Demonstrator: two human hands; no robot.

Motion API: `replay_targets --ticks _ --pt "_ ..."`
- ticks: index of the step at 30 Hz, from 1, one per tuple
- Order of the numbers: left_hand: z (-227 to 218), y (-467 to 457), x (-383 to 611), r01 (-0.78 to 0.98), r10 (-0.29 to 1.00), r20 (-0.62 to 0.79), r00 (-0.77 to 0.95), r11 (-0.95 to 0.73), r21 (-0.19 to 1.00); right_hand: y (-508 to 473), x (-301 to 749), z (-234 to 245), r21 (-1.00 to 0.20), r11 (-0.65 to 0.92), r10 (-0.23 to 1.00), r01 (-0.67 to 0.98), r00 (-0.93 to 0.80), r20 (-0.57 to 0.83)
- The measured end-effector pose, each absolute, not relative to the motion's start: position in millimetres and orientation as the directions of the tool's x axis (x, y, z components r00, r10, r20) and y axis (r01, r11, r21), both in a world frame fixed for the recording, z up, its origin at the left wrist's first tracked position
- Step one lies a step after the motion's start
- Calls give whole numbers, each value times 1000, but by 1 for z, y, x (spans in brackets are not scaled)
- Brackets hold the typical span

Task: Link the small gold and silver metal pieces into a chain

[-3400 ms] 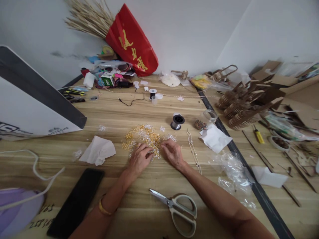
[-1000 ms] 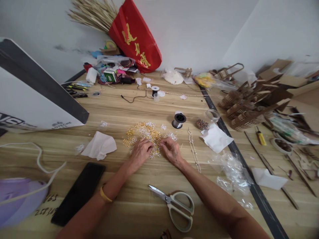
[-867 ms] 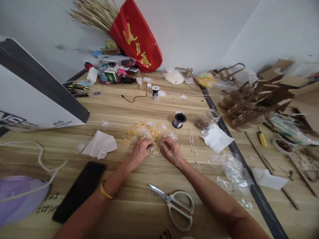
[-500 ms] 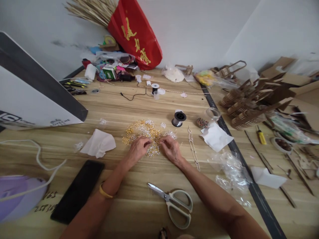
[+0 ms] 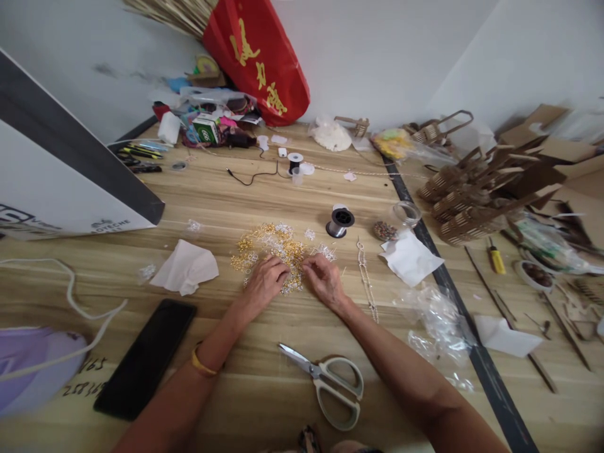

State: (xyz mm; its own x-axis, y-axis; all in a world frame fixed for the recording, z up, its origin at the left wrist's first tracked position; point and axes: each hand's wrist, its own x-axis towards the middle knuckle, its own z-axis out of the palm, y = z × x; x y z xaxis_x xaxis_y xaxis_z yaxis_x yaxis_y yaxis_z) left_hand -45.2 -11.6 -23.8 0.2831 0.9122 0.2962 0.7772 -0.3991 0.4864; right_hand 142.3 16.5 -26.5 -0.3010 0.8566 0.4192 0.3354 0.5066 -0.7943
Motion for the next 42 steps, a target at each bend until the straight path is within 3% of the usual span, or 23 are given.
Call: replay_targets --ticks 6,14,23,29,42 --pt "-21 -12 -50 730 928 305 216 -361 581 17 142 -27 -798 510 855 322 -298 426" --pt "-20 -13 -53 705 932 310 188 -348 618 17 142 -27 -791 518 850 326 -302 432" --pt "-19 -14 -49 735 892 365 268 -434 520 17 142 -27 -796 505 857 333 -300 419" --pt "-18 -15 -45 767 875 325 358 -474 431 16 141 -26 -798 499 861 338 -295 414" --pt "-24 -12 -52 739 863 385 327 -488 465 17 142 -28 -795 507 857 333 -295 423"
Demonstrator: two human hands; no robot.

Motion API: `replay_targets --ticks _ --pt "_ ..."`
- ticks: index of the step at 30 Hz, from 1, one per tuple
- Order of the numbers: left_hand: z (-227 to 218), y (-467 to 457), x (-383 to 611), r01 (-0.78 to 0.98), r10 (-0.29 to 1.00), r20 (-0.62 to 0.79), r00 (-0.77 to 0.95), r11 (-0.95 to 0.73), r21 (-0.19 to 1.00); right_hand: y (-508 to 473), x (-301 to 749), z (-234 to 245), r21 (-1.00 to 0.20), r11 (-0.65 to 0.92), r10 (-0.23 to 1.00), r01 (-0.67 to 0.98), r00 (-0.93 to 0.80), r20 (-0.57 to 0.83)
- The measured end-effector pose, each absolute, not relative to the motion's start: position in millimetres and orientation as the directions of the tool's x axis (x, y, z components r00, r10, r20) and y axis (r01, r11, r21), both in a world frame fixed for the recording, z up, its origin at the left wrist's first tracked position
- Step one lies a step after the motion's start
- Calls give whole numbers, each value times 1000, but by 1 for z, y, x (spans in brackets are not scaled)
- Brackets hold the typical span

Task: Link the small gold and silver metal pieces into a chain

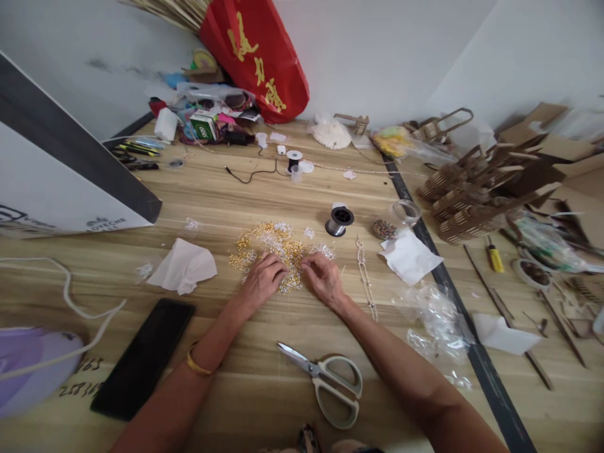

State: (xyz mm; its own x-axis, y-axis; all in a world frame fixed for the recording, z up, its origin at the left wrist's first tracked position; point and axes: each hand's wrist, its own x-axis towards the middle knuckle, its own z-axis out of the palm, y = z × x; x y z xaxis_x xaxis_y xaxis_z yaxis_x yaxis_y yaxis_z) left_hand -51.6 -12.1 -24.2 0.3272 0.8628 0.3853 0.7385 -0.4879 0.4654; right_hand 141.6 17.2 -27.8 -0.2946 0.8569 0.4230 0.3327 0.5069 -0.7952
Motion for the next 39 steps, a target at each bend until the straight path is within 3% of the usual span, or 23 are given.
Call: replay_targets --ticks 39 --pt "-15 -13 -58 708 846 332 417 -531 466 17 143 -28 -811 495 861 313 -303 409"
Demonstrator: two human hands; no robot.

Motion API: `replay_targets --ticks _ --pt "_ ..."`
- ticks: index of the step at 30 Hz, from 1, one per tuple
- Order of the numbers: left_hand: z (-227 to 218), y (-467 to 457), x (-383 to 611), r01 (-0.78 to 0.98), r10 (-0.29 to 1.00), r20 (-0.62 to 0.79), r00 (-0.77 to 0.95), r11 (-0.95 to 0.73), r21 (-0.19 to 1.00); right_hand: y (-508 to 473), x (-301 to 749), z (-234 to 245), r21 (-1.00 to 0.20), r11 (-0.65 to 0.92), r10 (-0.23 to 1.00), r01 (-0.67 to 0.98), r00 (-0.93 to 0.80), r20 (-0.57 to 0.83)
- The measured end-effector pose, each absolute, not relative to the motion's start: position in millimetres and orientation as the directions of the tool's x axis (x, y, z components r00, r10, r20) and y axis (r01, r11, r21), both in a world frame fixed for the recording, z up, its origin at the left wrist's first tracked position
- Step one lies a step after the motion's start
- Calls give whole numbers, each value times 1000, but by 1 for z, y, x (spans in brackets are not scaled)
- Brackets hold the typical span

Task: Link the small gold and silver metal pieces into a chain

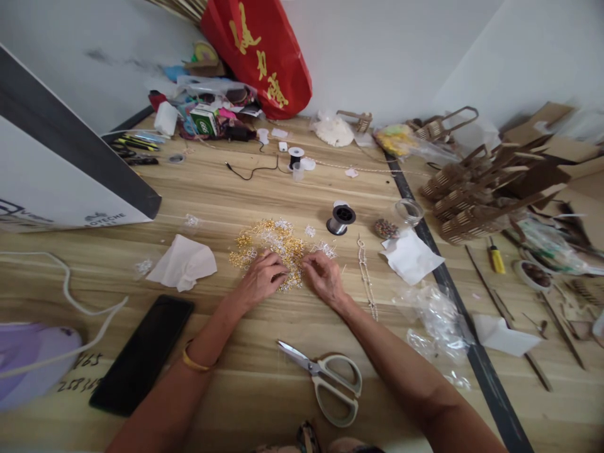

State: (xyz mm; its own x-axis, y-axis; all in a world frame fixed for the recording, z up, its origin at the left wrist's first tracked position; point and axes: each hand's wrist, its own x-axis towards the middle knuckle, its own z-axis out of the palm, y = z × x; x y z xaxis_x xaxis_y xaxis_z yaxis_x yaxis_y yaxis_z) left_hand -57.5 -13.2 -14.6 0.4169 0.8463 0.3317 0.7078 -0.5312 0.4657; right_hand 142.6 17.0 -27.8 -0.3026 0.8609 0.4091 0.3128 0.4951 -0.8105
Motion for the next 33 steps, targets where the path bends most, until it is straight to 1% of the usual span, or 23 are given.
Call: replay_targets --ticks 4,10,15,20,25,33 --pt "-16 -13 -58 713 849 357 390 -524 466 17 142 -27 -807 492 863 326 -307 402" --pt "-18 -12 -61 681 850 382 362 -521 515 17 142 -26 -804 491 864 335 -303 401" --pt "-16 -12 -62 649 843 357 402 -537 539 17 142 -28 -808 494 861 321 -308 404" --pt "-14 -13 -59 661 840 325 434 -542 519 17 142 -28 -811 495 861 313 -304 408" --pt "-17 -12 -60 664 847 359 392 -531 527 16 143 -26 -806 491 863 331 -311 398" --pt "-21 -10 -64 638 864 380 331 -501 585 17 143 -27 -805 488 865 337 -309 395"
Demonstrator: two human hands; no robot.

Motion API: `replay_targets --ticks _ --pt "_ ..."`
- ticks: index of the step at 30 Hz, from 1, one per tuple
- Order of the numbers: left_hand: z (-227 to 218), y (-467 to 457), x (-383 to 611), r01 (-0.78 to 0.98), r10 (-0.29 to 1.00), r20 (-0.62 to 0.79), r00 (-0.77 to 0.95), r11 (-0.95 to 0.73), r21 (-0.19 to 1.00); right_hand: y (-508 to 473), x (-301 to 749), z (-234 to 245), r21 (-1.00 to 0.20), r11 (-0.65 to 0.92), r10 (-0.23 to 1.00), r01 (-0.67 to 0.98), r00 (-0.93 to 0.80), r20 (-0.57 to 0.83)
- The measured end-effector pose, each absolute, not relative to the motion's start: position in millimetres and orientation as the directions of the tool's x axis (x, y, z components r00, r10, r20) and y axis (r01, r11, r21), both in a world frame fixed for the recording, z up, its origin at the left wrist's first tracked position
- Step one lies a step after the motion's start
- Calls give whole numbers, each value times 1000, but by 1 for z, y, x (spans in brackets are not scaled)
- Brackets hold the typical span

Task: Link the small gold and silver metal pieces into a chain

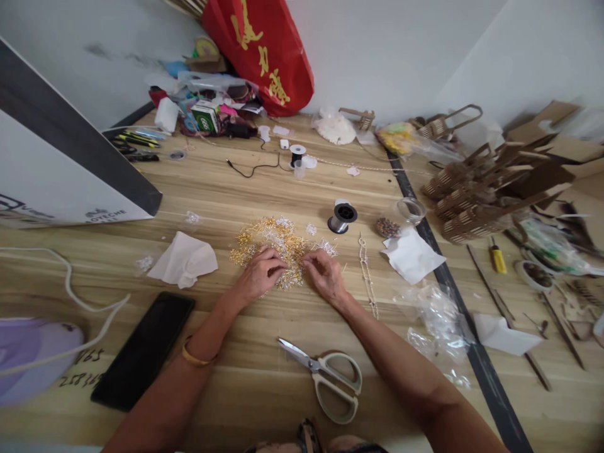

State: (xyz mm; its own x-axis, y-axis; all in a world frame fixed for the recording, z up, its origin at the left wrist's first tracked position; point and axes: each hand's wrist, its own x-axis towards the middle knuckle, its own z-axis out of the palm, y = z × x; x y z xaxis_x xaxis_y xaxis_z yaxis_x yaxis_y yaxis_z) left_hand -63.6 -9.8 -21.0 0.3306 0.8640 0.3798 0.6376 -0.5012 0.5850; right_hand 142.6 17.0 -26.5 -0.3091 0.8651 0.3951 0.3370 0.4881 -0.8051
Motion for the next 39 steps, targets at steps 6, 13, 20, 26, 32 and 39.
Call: replay_targets --ticks 6,13,20,26,32,39 --pt "-21 -10 -62 633 856 377 355 -517 577 17 143 -25 -811 483 867 331 -311 389" --pt "-20 -13 -54 665 845 358 399 -535 521 16 143 -24 -810 483 867 334 -311 389" --pt "-22 -14 -52 697 838 363 409 -543 468 16 143 -25 -813 483 866 325 -315 388" --pt "-24 -12 -55 685 840 389 378 -536 493 16 143 -24 -807 483 866 340 -318 385" --pt "-22 -10 -59 673 861 383 336 -504 541 16 143 -24 -808 488 864 330 -317 392" --pt "-18 -11 -61 658 860 357 365 -510 555 17 143 -26 -816 481 867 321 -308 391"
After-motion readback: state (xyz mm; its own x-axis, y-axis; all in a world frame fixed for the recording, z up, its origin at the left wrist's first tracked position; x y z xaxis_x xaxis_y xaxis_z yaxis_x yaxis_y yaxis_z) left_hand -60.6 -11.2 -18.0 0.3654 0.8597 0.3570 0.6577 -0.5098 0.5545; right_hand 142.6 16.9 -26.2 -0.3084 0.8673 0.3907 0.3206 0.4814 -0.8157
